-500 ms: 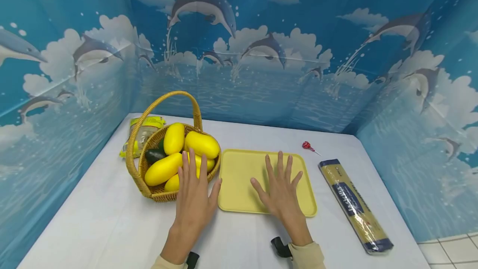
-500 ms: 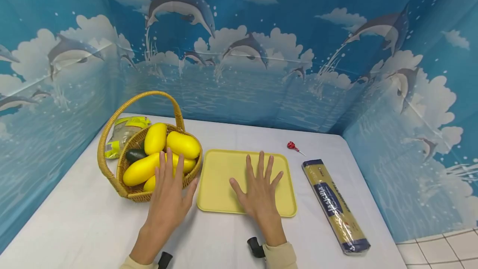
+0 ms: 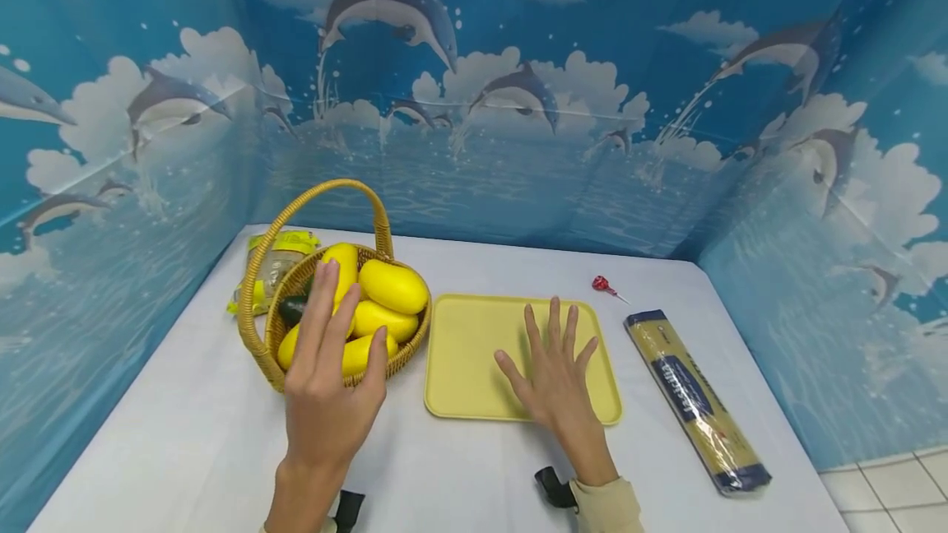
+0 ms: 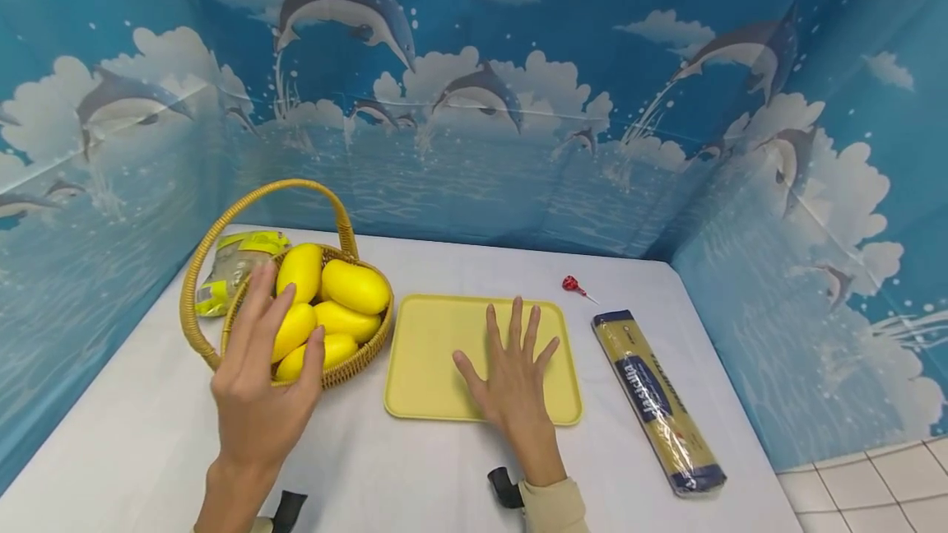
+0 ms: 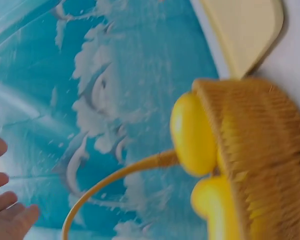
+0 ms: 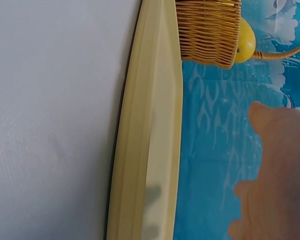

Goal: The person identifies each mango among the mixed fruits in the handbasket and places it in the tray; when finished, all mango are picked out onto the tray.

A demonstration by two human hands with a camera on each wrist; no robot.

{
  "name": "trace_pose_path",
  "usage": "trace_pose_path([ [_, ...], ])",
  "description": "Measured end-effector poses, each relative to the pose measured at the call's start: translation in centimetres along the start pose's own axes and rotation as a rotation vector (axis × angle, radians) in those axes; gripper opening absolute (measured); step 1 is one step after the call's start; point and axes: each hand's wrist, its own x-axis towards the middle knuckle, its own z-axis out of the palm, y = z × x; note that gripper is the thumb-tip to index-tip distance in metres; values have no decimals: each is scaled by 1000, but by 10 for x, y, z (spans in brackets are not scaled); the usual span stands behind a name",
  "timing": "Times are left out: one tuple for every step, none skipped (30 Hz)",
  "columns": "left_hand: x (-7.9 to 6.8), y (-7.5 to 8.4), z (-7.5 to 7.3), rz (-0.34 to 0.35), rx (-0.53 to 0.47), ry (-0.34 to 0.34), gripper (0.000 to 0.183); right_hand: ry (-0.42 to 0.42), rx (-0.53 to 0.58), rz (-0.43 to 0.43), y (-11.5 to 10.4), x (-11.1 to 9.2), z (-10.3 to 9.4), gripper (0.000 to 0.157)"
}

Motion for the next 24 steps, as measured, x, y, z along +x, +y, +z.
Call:
trace_pose_path([
  [3, 1, -3, 23, 4, 58, 46, -3, -1, -2, 0, 1, -1, 90],
  [6, 2, -7, 36, 15, 112, 43, -4, -4, -3, 1, 3, -1, 89],
  [10, 3, -10, 45, 26, 169, 40, -4, -10, -4, 2, 4, -2, 90],
  [12, 4, -13, 45, 44, 220, 39, -5, -12, -6, 3, 6, -3, 90],
  [14, 4, -16, 36, 60, 264, 39, -7, -13, -6, 5, 7, -3, 90],
  [16, 4, -20, 19, 78, 296, 39, -8, -12, -5, 6, 8, -4, 91],
  [17, 3, -23, -5, 95, 323, 40, -5, -9, -6, 7, 9, -4, 91],
  [18, 1, -26, -34, 115, 341, 41, -7, -9, -3, 9, 10, -4, 92],
  [18, -2, -29, -66, 133, 353, 43, -9, -6, -2, 10, 11, -4, 93],
  [16, -5, -32, -100, 146, 356, 46, -6, 1, -2, 11, 11, -4, 93],
  [15, -9, -34, -137, 156, 350, 49, -4, 7, -2, 13, 12, -3, 94],
  [12, -14, -36, -177, 162, 333, 53, -2, 17, -3, 14, 12, -3, 94],
  [9, -18, -38, -221, 165, 310, 58, 1, 24, -5, 14, 13, -2, 94],
  [5, -23, -39, -260, 164, 284, 63, -1, 30, -7, 15, 13, -2, 94],
  [2, -27, -39, -297, 155, 262, 67, 1, 38, -11, 15, 14, -1, 94],
  [-2, -31, -39, -331, 147, 238, 71, -1, 46, -13, 16, 14, -1, 94],
  [-6, -34, -38, -358, 143, 217, 74, -6, 50, -14, 16, 15, 0, 95],
  [-10, -36, -37, -372, 137, 203, 74, -8, 56, -17, 16, 16, 0, 94],
  [-13, -39, -36, -377, 134, 196, 74, -11, 61, -19, 16, 16, 1, 94],
  [-15, -41, -35, -375, 133, 194, 71, -13, 65, -23, 16, 17, 1, 94],
  [-17, -43, -34, -369, 133, 194, 68, -13, 70, -28, 16, 18, 1, 93],
  [-19, -44, -33, -360, 137, 194, 65, -14, 73, -32, 16, 19, 1, 93],
  [-20, -46, -32, -350, 140, 196, 63, -14, 74, -37, 16, 19, 1, 92],
  [-21, -47, -31, -345, 143, 197, 62, -14, 75, -43, 16, 20, 1, 92],
])
